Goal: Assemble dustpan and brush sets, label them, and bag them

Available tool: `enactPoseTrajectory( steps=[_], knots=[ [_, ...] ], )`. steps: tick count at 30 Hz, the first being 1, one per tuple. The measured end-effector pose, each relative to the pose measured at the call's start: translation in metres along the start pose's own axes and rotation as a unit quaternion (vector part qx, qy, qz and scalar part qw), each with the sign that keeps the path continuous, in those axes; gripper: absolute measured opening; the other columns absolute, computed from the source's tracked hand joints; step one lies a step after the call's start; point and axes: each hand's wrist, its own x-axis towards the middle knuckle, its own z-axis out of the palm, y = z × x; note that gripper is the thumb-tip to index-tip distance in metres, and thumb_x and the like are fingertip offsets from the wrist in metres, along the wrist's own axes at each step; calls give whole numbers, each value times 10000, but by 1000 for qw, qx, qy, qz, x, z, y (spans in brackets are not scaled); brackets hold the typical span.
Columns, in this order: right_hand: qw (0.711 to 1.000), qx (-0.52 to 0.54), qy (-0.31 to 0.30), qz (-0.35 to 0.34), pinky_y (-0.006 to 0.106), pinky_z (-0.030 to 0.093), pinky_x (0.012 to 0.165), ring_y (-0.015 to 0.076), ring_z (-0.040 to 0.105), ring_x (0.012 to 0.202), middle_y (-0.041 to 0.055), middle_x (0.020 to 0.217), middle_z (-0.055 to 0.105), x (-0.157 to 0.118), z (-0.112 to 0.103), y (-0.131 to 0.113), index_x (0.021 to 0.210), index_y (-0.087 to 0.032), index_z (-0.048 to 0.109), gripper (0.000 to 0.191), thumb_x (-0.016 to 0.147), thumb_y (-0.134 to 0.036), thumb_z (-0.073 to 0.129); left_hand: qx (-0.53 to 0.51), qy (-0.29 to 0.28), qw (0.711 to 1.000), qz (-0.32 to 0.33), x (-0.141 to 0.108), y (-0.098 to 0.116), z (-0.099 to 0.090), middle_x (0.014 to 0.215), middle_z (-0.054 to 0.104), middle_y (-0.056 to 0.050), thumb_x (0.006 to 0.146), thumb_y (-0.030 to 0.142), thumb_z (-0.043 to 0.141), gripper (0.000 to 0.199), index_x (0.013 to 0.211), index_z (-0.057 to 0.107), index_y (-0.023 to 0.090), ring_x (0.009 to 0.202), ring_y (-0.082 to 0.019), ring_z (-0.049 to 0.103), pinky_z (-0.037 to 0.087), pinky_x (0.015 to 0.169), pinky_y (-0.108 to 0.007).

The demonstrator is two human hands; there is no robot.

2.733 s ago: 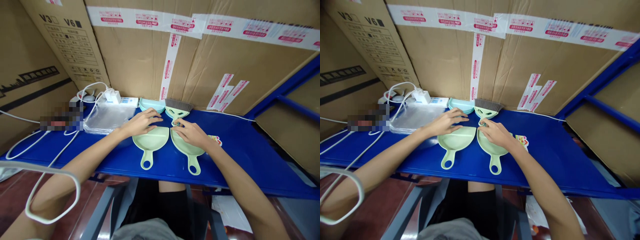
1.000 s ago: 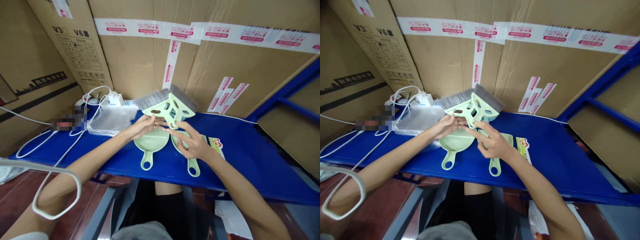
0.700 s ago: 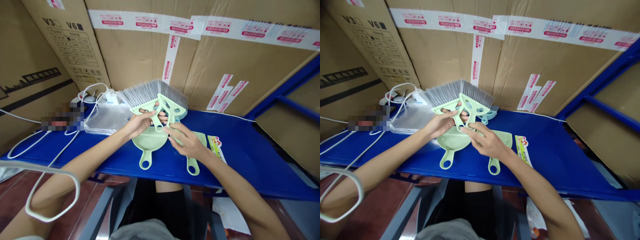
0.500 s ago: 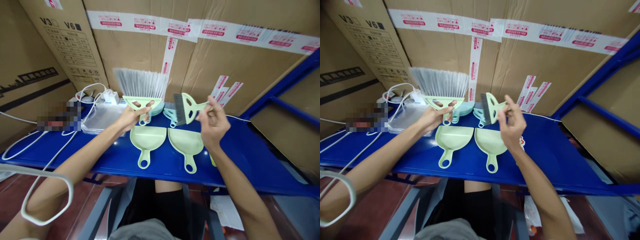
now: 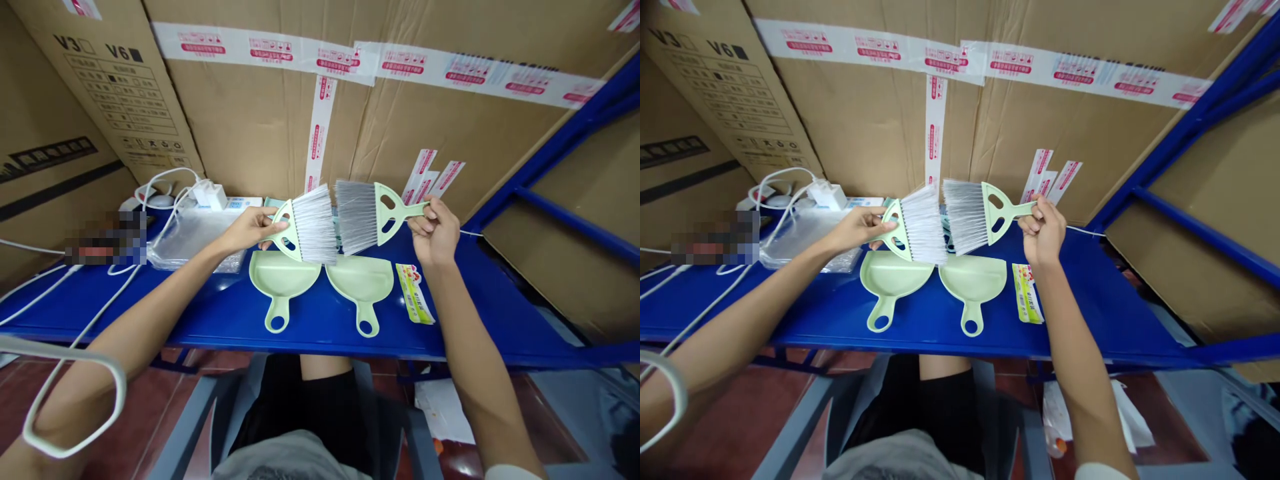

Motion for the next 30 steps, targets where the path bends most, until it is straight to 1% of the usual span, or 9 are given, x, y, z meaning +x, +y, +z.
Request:
enactPoseTrajectory(
  steps=[3,5,10,14,18,21,23,27,30],
  knots=[
    [999,13,-20,37,107,280,375,0,257,407,-116,594,360,-4,5,3,839,-170,693,216,811,-259,888,-8,-10,1000,-5,0,0,5,487,559,46,871,504,883,413,895,653,162,382,-81,471,398,400,-169],
    [998,14,-31,51,103,284,374,-2,253,406,-117,594,364,-6,6,5,840,-179,688,232,804,-270,899,-11,-8,1000,-7,0,-2,7,506,577,40,862,501,886,412,899,658,161,388,-84,479,399,401,-172],
    [998,3,-49,47,100,283,375,-7,255,418,-113,602,387,-8,6,11,848,-178,705,273,756,-300,932,-2,-7,1000,-13,0,-6,11,515,585,37,870,507,873,410,938,678,152,386,-79,472,383,402,-168],
    [994,6,-76,75,107,282,377,-4,260,426,-111,614,377,-13,10,17,865,-183,718,279,749,-314,936,4,1,1000,-11,-2,-2,17,498,588,31,891,490,861,381,928,686,153,385,-83,486,385,400,-165],
    [989,9,-112,101,124,278,375,7,298,435,-106,625,383,-19,14,22,917,-177,746,285,755,-320,932,-15,18,1000,-14,-5,6,20,593,663,-7,903,538,841,414,917,691,153,393,-86,516,382,378,-171],
    [985,0,-128,115,132,277,378,10,320,436,-104,628,388,-21,16,26,924,-167,746,309,763,-346,940,-17,16,1000,-18,-6,6,20,586,657,-8,892,542,853,425,902,697,147,392,-83,506,380,378,-170],
    [984,-5,-129,119,134,289,389,14,335,443,-102,628,386,-22,17,28,918,-173,738,306,780,-359,938,-9,20,1000,-22,-5,3,19,582,660,-9,876,529,871,418,894,705,146,387,-81,499,380,382,-170],
    [984,-13,-134,119,145,288,390,26,336,453,-100,630,369,-23,18,29,917,-195,726,294,798,-373,928,-22,26,999,-33,-3,-4,20,692,746,-62,833,496,910,409,906,727,138,391,-75,503,387,385,-180],
    [986,-12,-134,100,155,247,372,27,320,454,-88,673,434,-23,18,27,1012,-228,743,288,793,-331,898,-75,28,996,-42,-1,-3,23,736,767,-78,822,467,925,398,928,734,133,402,-80,525,378,380,-186]
  ],
)
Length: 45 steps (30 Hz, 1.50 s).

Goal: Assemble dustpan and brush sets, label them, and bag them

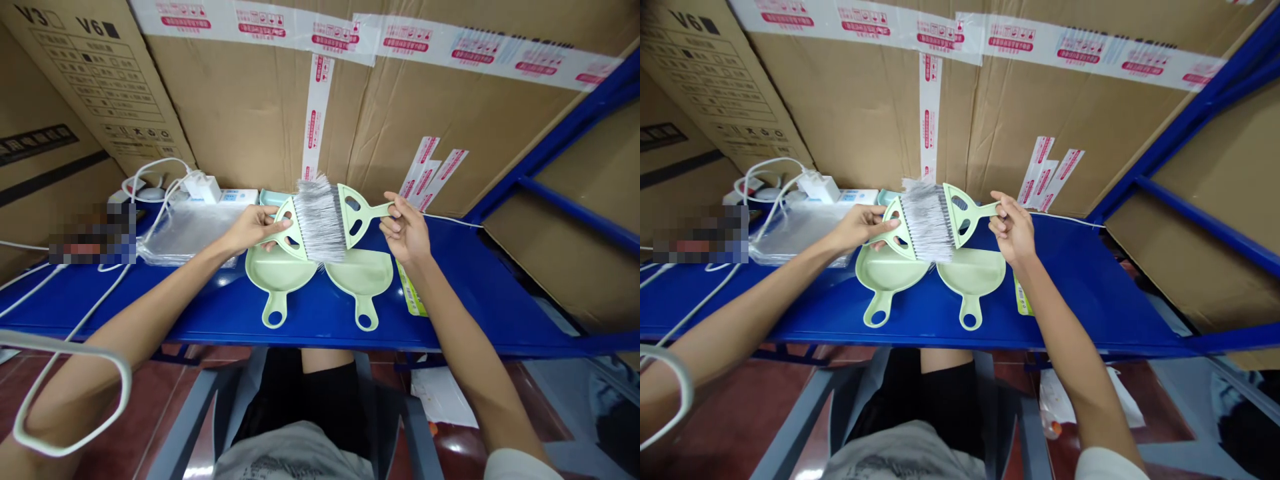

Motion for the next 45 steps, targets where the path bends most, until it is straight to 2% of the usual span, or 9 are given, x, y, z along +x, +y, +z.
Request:
enactPoseTrajectory(
  steps=[4,9,17,24,28,33,38,42,45],
  knots=[
    [999,-20,13,-29,196,219,353,39,304,438,-76,813,582,-1,-3,0,1246,-355,693,491,791,-199,793,-72,-4,997,-4,-1,7,3,677,707,-27,810,387,947,384,1029,759,134,430,-95,567,363,381,-185],
    [1000,-15,15,-4,197,211,356,38,348,456,-75,930,656,-1,-5,5,1321,-397,641,637,737,-157,729,-114,-5,993,-28,-2,13,4,782,768,-74,783,349,967,428,1091,775,121,428,-84,556,344,368,-184],
    [999,2,24,29,197,219,353,43,353,455,-63,891,686,4,-4,-4,1108,-303,718,342,784,-194,717,-229,-4,972,-50,3,6,-10,779,767,-80,770,217,934,331,1055,804,108,407,-47,522,311,333,-144],
    [996,-51,65,26,197,358,413,62,526,540,-44,818,689,12,-18,-16,1018,-263,745,135,885,-284,760,-300,28,952,-58,8,4,-17,845,795,-119,818,73,793,301,1119,792,75,590,-102,685,586,588,-160],
    [996,-35,63,54,159,428,464,53,574,594,-45,777,635,14,-21,-16,970,-214,751,109,863,-203,765,-288,42,956,-31,8,4,-16,860,797,-99,844,130,829,263,1102,787,98,609,-113,707,589,591,-176],
    [996,-31,48,72,118,425,458,49,599,612,-53,768,601,15,-17,-17,977,-222,746,180,824,-142,797,-294,68,953,6,8,7,-17,878,791,-50,881,255,869,261,1115,794,166,624,-97,691,598,617,-176],
    [992,-56,8,111,124,503,495,82,680,667,-30,807,701,8,-9,-7,1019,-218,754,283,772,-189,889,-275,71,958,30,8,5,-16,928,795,-55,847,328,934,310,1083,812,168,679,-96,709,607,659,-180],
    [993,-105,24,45,146,534,508,96,672,620,-43,686,663,6,-7,0,892,-213,716,293,745,-228,969,-250,120,960,47,10,1,-17,802,763,-22,815,289,961,246,953,806,154,660,-94,708,571,609,-178],
    [989,-133,60,-32,163,516,478,106,658,578,-50,645,609,10,-7,-11,858,-217,697,287,767,-225,969,-213,159,960,90,13,8,-19,739,753,-20,807,240,949,209,896,799,125,628,-98,692,525,558,-184]
  ],
)
